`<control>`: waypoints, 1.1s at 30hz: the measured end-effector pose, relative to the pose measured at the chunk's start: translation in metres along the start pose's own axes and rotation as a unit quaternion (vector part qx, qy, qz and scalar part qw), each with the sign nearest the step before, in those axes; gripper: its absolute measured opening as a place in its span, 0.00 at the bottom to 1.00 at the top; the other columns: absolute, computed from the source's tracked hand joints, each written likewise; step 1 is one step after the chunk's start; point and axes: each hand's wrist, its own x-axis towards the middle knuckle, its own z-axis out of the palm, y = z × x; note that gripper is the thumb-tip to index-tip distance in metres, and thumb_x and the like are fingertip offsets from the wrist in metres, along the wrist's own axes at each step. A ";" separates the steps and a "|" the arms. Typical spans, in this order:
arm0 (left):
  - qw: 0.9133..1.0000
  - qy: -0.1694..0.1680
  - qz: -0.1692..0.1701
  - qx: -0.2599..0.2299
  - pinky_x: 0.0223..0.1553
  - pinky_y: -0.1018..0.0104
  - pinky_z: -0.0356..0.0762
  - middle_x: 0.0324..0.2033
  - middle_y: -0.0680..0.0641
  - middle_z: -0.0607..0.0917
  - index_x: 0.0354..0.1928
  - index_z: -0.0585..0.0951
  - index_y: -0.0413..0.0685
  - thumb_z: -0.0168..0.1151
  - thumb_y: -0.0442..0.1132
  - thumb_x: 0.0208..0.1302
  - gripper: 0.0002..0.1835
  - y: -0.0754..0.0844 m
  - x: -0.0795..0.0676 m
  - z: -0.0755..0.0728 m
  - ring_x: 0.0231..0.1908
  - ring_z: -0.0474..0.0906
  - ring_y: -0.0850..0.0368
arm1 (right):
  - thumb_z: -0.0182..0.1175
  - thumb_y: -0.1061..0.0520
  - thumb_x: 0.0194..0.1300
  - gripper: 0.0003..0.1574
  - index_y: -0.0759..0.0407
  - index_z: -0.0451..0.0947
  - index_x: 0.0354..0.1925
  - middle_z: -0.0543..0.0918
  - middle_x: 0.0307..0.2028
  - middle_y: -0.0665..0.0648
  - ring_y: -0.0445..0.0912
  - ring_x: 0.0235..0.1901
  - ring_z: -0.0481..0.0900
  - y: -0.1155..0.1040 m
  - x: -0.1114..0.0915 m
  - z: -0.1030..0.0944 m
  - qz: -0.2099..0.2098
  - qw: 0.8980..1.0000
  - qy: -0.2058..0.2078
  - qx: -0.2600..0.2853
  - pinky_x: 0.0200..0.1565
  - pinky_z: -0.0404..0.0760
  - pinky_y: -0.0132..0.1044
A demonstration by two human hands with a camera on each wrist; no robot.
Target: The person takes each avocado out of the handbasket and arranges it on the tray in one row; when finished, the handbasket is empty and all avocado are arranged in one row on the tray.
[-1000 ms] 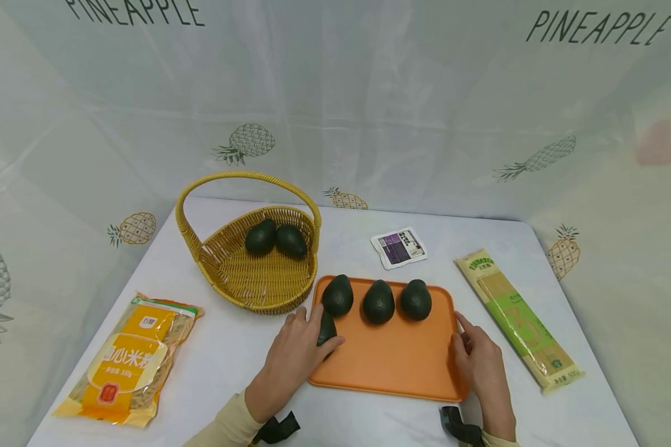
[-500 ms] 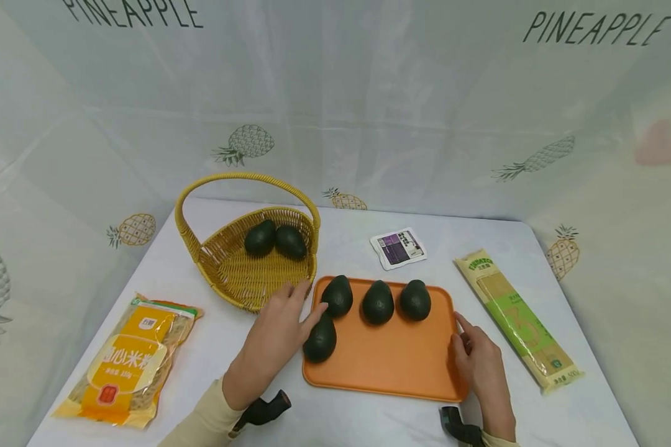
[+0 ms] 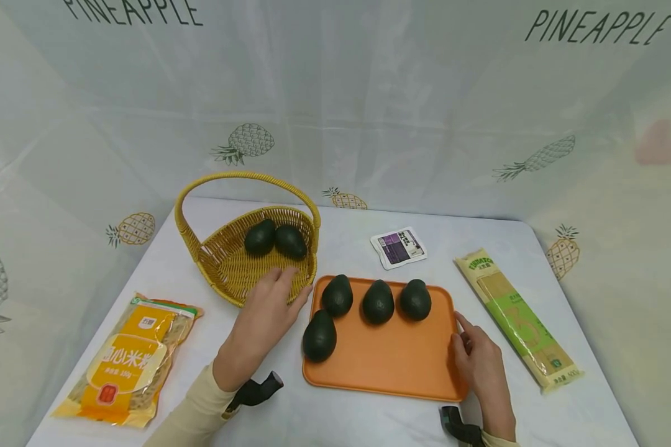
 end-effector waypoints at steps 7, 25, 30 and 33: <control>1.000 -0.009 -0.007 -0.002 0.35 0.48 0.89 0.40 0.31 0.87 0.53 0.84 0.32 0.77 0.41 0.66 0.22 -0.005 0.005 -0.001 0.34 0.87 0.39 | 0.61 0.66 0.74 0.32 0.66 0.73 0.74 0.79 0.33 0.62 0.49 0.30 0.72 0.000 0.000 0.000 0.003 1.000 -0.001 -0.001 0.28 0.68 0.31; 0.997 -0.069 -0.027 0.036 0.30 0.47 0.86 0.43 0.30 0.88 0.55 0.83 0.33 0.76 0.41 0.67 0.22 -0.024 0.011 -0.004 0.33 0.86 0.38 | 0.59 0.65 0.76 0.32 0.66 0.72 0.75 0.80 0.34 0.62 0.50 0.31 0.73 0.000 0.001 -0.001 0.009 1.000 -0.016 -0.002 0.29 0.69 0.32; 0.995 -0.085 -0.044 0.038 0.37 0.41 0.88 0.49 0.27 0.87 0.58 0.83 0.31 0.74 0.41 0.69 0.23 -0.030 0.016 -0.008 0.41 0.87 0.31 | 0.59 0.65 0.76 0.32 0.66 0.72 0.75 0.80 0.35 0.62 0.50 0.31 0.73 -0.001 0.001 -0.001 0.011 1.000 -0.018 -0.002 0.29 0.69 0.32; 0.994 -0.086 -0.048 0.049 0.39 0.39 0.87 0.47 0.26 0.86 0.58 0.82 0.30 0.74 0.42 0.69 0.24 -0.034 0.020 -0.010 0.41 0.86 0.30 | 0.59 0.65 0.76 0.32 0.66 0.72 0.75 0.80 0.35 0.63 0.50 0.31 0.73 0.000 0.001 -0.001 0.008 1.000 -0.018 -0.001 0.30 0.69 0.32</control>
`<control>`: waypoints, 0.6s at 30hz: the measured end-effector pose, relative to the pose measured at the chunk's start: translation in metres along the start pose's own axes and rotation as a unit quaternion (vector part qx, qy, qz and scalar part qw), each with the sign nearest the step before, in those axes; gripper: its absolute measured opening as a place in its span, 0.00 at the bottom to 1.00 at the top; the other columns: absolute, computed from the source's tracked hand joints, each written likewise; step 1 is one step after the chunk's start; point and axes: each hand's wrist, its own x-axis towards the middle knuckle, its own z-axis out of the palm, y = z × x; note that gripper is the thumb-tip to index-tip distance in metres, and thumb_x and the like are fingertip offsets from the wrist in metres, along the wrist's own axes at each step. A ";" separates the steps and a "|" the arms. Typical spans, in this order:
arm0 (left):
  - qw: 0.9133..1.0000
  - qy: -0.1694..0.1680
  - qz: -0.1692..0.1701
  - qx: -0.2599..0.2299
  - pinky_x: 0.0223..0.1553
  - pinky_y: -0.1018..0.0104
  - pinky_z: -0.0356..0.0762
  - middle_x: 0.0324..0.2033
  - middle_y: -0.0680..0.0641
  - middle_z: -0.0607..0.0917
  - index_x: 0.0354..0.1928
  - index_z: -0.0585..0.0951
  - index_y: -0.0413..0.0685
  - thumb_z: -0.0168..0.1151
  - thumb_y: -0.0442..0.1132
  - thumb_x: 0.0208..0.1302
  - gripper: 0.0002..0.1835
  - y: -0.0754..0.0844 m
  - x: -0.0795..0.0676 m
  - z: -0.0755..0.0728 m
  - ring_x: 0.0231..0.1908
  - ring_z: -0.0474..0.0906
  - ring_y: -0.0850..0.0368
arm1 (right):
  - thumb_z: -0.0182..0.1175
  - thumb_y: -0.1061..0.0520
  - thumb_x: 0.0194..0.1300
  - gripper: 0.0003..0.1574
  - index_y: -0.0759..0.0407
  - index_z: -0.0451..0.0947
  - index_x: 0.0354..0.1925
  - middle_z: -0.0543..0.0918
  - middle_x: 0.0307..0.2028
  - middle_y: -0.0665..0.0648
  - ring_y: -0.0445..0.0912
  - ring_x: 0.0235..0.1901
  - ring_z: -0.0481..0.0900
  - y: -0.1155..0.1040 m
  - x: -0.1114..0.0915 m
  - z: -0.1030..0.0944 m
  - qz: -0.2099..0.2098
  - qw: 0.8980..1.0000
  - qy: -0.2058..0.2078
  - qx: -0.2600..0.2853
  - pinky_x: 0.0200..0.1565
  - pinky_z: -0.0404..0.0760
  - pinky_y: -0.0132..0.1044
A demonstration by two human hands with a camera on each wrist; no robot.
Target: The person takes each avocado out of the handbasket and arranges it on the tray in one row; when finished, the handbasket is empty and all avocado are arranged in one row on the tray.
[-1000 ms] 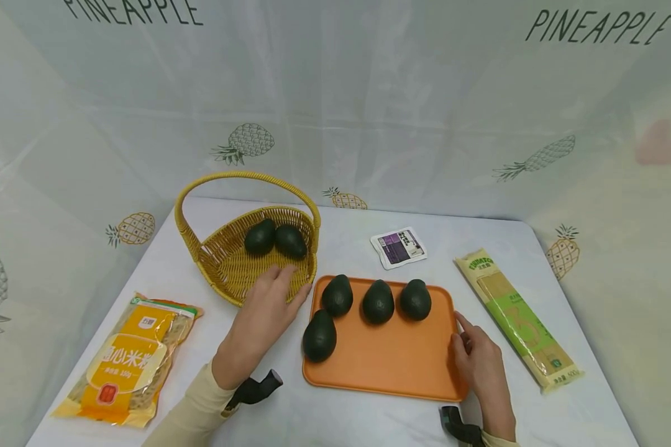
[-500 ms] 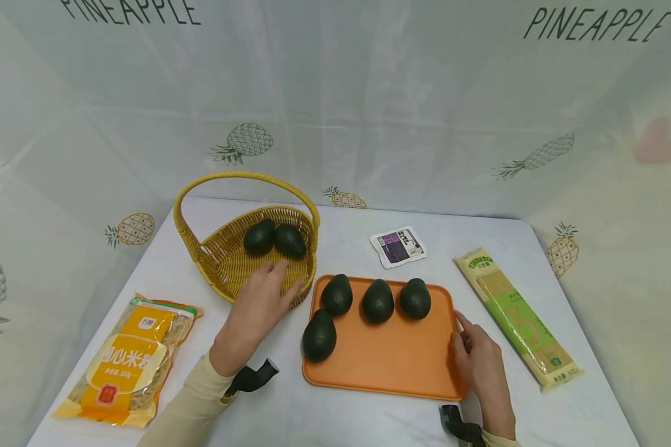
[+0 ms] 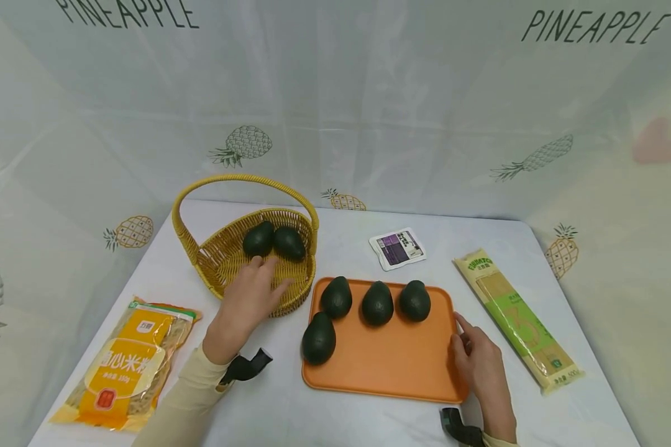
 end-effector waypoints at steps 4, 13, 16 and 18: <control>1.000 -0.005 0.002 0.010 0.44 0.37 0.87 0.47 0.25 0.86 0.60 0.81 0.28 0.74 0.42 0.69 0.27 -0.006 0.003 0.000 0.43 0.86 0.27 | 0.59 0.65 0.76 0.32 0.66 0.72 0.75 0.80 0.35 0.63 0.50 0.31 0.73 0.001 0.000 0.000 -0.001 1.000 0.002 -0.001 0.30 0.69 0.32; 0.997 -0.069 -0.025 -0.001 0.53 0.35 0.85 0.55 0.23 0.84 0.67 0.76 0.26 0.69 0.44 0.74 0.31 -0.015 0.013 -0.004 0.51 0.85 0.26 | 0.60 0.65 0.76 0.32 0.66 0.72 0.75 0.80 0.34 0.62 0.50 0.31 0.73 0.001 0.000 0.000 0.002 1.000 0.004 -0.001 0.30 0.69 0.32; 0.997 -0.072 -0.029 0.002 0.53 0.36 0.85 0.55 0.23 0.83 0.67 0.75 0.26 0.68 0.44 0.74 0.31 -0.016 0.016 -0.007 0.51 0.85 0.26 | 0.60 0.65 0.75 0.32 0.66 0.73 0.75 0.80 0.34 0.62 0.50 0.31 0.73 0.001 0.000 0.000 0.001 1.000 0.004 -0.001 0.30 0.69 0.32; 0.997 -0.065 -0.026 0.007 0.51 0.36 0.85 0.53 0.23 0.84 0.66 0.76 0.26 0.69 0.44 0.74 0.30 -0.018 0.018 -0.008 0.49 0.85 0.26 | 0.60 0.65 0.75 0.32 0.66 0.73 0.74 0.80 0.34 0.62 0.50 0.30 0.73 0.001 0.000 0.000 0.000 1.000 0.005 -0.001 0.30 0.69 0.32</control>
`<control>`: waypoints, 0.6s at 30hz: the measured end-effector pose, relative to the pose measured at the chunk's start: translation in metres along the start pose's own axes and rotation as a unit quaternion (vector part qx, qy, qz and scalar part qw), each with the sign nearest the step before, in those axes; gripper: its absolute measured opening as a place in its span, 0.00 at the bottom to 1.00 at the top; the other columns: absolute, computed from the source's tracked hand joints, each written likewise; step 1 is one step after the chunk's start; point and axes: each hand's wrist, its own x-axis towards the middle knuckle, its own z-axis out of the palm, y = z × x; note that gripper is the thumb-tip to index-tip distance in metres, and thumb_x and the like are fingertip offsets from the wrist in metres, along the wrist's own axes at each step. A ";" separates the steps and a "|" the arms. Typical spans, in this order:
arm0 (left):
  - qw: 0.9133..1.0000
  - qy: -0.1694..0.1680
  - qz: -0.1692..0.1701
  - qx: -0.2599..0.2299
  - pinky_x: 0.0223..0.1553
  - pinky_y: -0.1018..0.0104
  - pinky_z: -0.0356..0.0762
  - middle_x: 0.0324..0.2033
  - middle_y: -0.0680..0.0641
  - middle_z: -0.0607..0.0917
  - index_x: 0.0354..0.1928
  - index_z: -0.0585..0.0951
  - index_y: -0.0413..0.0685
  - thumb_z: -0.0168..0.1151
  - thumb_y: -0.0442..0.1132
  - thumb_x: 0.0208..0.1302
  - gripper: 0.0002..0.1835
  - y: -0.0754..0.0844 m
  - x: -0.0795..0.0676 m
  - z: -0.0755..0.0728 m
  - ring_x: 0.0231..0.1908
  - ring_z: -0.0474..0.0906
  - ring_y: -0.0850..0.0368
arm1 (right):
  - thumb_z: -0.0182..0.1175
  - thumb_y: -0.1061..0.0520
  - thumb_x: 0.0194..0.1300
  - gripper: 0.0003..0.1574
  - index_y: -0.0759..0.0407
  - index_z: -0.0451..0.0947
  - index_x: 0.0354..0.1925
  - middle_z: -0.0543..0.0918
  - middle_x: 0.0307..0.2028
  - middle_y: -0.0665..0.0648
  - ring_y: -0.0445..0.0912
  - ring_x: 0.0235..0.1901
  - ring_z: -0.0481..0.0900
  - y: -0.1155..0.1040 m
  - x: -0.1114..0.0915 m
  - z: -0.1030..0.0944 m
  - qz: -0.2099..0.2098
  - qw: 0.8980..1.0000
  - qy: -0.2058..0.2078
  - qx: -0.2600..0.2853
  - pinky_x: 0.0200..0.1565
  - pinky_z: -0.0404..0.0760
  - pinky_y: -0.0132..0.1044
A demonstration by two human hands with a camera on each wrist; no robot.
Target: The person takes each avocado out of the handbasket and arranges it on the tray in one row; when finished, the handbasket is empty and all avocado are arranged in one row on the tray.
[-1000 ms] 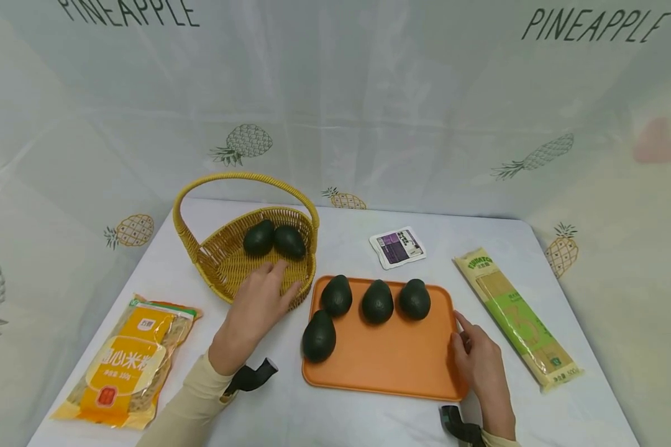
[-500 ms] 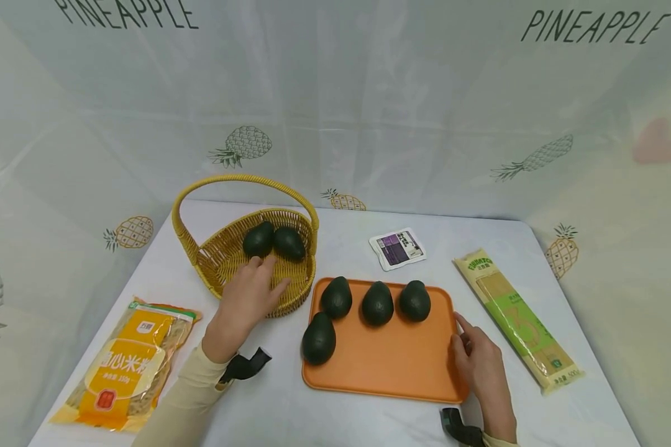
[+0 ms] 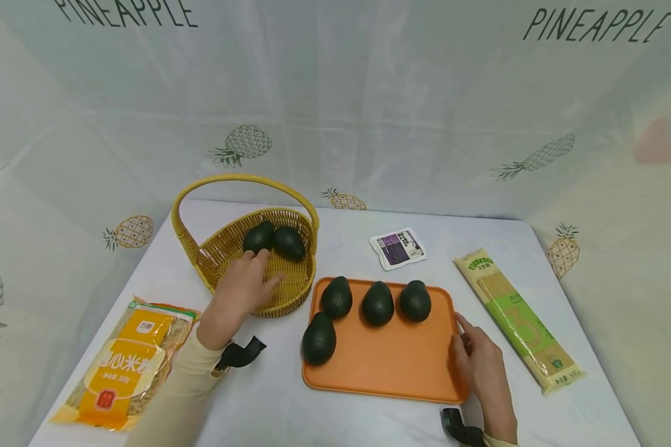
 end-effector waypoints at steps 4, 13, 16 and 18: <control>1.000 0.013 0.002 0.002 0.53 0.35 0.84 0.52 0.23 0.84 0.65 0.77 0.26 0.70 0.44 0.73 0.29 -0.002 0.002 -0.001 0.50 0.84 0.25 | 0.60 0.65 0.75 0.32 0.66 0.73 0.74 0.80 0.33 0.62 0.49 0.30 0.73 0.000 0.000 0.000 -0.003 1.000 0.001 0.001 0.29 0.68 0.32; 1.000 0.016 0.001 -0.004 0.48 0.38 0.83 0.47 0.26 0.85 0.62 0.78 0.27 0.69 0.42 0.73 0.26 -0.004 0.008 -0.002 0.43 0.83 0.30 | 0.60 0.65 0.76 0.32 0.66 0.72 0.75 0.80 0.34 0.62 0.49 0.30 0.73 0.000 0.000 0.000 -0.001 1.000 -0.001 0.001 0.29 0.68 0.32; 1.000 0.018 0.006 0.004 0.49 0.37 0.83 0.47 0.26 0.85 0.61 0.79 0.27 0.70 0.42 0.73 0.25 -0.004 0.011 -0.002 0.45 0.84 0.29 | 0.60 0.65 0.76 0.32 0.66 0.72 0.75 0.80 0.34 0.62 0.49 0.30 0.73 0.000 0.000 0.000 0.000 1.000 -0.003 0.001 0.29 0.68 0.32; 1.000 0.013 0.008 0.011 0.51 0.37 0.82 0.48 0.25 0.84 0.61 0.78 0.27 0.70 0.42 0.73 0.26 -0.004 0.013 -0.001 0.47 0.83 0.28 | 0.60 0.65 0.76 0.32 0.66 0.72 0.75 0.80 0.34 0.62 0.49 0.30 0.73 0.000 0.000 0.000 0.000 1.000 -0.003 0.000 0.29 0.68 0.32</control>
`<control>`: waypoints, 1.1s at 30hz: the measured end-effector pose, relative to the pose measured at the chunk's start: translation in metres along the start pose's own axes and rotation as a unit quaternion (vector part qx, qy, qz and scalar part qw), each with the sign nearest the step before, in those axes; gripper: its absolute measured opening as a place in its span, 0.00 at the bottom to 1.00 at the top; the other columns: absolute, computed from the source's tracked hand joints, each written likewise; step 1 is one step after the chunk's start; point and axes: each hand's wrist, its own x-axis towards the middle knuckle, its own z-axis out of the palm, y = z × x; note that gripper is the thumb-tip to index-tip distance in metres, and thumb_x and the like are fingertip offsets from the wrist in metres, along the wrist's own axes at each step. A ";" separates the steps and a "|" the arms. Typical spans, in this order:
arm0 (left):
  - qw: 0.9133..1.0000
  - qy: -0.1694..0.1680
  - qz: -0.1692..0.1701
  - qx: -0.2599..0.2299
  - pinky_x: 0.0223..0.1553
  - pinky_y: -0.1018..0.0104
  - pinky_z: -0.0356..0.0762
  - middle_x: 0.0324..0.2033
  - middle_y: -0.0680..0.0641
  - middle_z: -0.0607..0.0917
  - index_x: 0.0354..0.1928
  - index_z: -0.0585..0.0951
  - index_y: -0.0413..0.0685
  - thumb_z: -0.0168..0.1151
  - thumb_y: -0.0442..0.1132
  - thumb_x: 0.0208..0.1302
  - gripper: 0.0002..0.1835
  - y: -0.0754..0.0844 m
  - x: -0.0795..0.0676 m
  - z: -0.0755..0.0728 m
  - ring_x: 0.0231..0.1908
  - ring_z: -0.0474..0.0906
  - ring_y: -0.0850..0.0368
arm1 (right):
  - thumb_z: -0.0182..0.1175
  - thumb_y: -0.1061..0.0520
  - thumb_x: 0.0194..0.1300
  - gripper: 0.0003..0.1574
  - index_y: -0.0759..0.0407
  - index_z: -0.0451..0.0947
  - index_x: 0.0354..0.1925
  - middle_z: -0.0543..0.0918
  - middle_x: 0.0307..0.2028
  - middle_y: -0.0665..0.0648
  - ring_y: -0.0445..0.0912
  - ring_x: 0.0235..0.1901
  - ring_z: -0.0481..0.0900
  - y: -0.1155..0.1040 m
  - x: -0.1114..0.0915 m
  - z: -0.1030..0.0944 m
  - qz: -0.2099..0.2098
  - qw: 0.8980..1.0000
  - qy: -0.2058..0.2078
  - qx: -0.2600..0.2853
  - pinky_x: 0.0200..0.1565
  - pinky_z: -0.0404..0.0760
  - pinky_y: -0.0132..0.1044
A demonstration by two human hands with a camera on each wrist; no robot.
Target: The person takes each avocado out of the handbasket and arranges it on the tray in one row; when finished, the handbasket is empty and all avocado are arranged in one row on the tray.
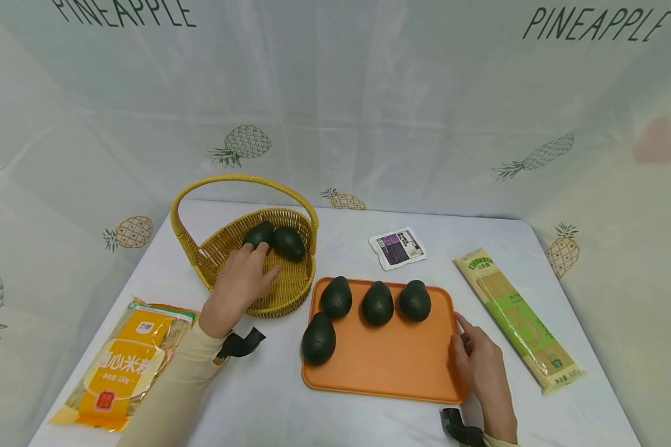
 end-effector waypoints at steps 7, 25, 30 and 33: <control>1.000 -0.028 0.010 -0.004 0.50 0.38 0.84 0.50 0.26 0.85 0.64 0.77 0.26 0.69 0.42 0.74 0.27 0.002 0.010 0.000 0.48 0.84 0.29 | 0.59 0.64 0.76 0.32 0.65 0.72 0.75 0.80 0.34 0.62 0.49 0.30 0.73 0.000 0.001 0.000 0.004 1.000 -0.001 0.001 0.29 0.69 0.32; 0.996 -0.084 -0.008 -0.012 0.65 0.34 0.79 0.68 0.21 0.75 0.76 0.65 0.25 0.70 0.41 0.74 0.39 -0.001 0.038 0.009 0.66 0.77 0.23 | 0.60 0.64 0.76 0.32 0.65 0.72 0.75 0.80 0.34 0.62 0.49 0.30 0.73 -0.001 0.002 0.000 0.004 1.000 0.000 0.004 0.28 0.70 0.31; 0.996 -0.088 -0.009 -0.009 0.66 0.33 0.78 0.70 0.21 0.72 0.76 0.66 0.26 0.71 0.40 0.73 0.39 0.001 0.041 0.011 0.67 0.75 0.22 | 0.60 0.64 0.76 0.32 0.65 0.72 0.75 0.80 0.35 0.62 0.49 0.31 0.73 -0.001 0.002 0.000 0.007 1.000 -0.003 0.003 0.29 0.70 0.31; 0.996 -0.087 -0.008 -0.005 0.66 0.32 0.78 0.70 0.21 0.72 0.76 0.67 0.28 0.72 0.39 0.72 0.38 0.000 0.043 0.013 0.68 0.73 0.21 | 0.60 0.64 0.76 0.32 0.64 0.72 0.75 0.80 0.35 0.63 0.50 0.31 0.74 -0.001 0.002 0.000 0.010 1.000 -0.007 0.003 0.29 0.70 0.31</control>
